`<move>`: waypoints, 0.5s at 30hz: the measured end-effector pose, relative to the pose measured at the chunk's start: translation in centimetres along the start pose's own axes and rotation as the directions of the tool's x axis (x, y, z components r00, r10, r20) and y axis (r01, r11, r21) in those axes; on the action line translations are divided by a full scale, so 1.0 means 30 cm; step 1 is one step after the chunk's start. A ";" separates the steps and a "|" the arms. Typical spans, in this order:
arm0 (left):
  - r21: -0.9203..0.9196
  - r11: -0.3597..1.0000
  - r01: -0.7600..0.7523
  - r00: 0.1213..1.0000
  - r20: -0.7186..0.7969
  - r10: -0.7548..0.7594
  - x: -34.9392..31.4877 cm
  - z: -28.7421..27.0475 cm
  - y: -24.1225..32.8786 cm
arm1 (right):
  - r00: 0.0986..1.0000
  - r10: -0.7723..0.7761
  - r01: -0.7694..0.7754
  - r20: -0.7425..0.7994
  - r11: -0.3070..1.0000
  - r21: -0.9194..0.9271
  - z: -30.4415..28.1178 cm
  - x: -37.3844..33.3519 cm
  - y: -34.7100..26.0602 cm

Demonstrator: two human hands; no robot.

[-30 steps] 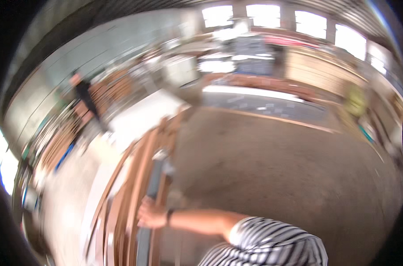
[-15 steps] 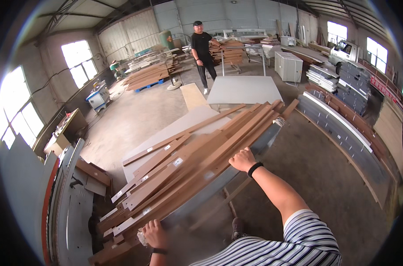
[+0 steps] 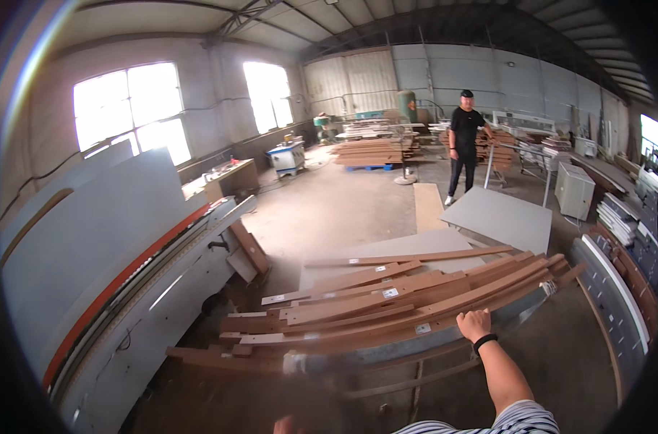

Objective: The person pushes wooden planks into an edge banding machine, operates the machine's control panel, and uses a handheld tool to trim excess material from a finished piece.

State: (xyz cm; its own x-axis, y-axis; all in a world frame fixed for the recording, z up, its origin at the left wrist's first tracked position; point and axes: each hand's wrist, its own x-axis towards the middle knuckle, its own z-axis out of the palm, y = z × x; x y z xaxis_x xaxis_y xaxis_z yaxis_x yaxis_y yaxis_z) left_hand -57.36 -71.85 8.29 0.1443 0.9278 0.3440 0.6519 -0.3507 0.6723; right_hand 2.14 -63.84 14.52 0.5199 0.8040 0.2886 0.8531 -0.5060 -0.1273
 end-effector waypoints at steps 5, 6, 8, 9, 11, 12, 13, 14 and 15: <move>-0.133 0.865 0.484 0.871 0.171 -0.461 -0.591 0.017 0.040 | 0.997 -0.051 0.051 0.060 0.999 -0.004 -0.086 -0.119 -0.015; -0.166 0.814 0.557 0.824 0.231 -0.517 -0.698 0.033 0.053 | 0.997 -0.055 0.055 0.051 0.998 0.010 -0.111 -0.184 -0.025; -0.211 0.732 0.648 0.754 0.313 -0.577 -0.862 0.076 0.066 | 0.996 -0.070 0.069 0.056 0.997 0.017 -0.147 -0.276 -0.031; -0.216 0.716 0.664 0.742 0.311 -0.594 -0.958 0.101 0.022 | 0.994 -0.089 0.088 0.068 0.996 0.009 -0.162 -0.333 -0.040; 0.037 0.922 0.385 0.876 0.300 -0.377 -1.083 0.171 -0.104 | 0.989 -0.131 0.132 0.070 0.991 -0.005 -0.177 -0.418 -0.074; 0.024 0.906 0.422 0.868 0.280 -0.411 -1.134 0.158 -0.079 | 0.983 -0.128 0.129 0.131 0.992 0.001 -0.171 -0.459 -0.091; 0.049 0.909 0.413 0.878 0.242 -0.412 -1.126 0.119 0.011 | 0.981 -0.130 0.129 0.141 0.991 0.017 -0.172 -0.498 -0.108; 0.075 0.907 0.414 0.885 0.202 -0.420 -1.111 0.067 0.100 | 0.973 -0.170 0.164 0.159 0.985 0.047 -0.183 -0.538 -0.121; 0.107 0.897 0.430 0.883 0.158 -0.442 -1.147 0.006 0.173 | 0.958 -0.220 0.208 0.187 0.975 0.080 -0.201 -0.595 -0.148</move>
State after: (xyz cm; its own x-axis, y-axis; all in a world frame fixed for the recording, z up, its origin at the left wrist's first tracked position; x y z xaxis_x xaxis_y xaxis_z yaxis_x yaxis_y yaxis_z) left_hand -58.80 -105.56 -0.16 -0.0432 0.9943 -0.0970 0.7263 0.0979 0.6803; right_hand -11.19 -77.83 15.66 0.3186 0.9393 0.1273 0.9433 -0.3011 -0.1397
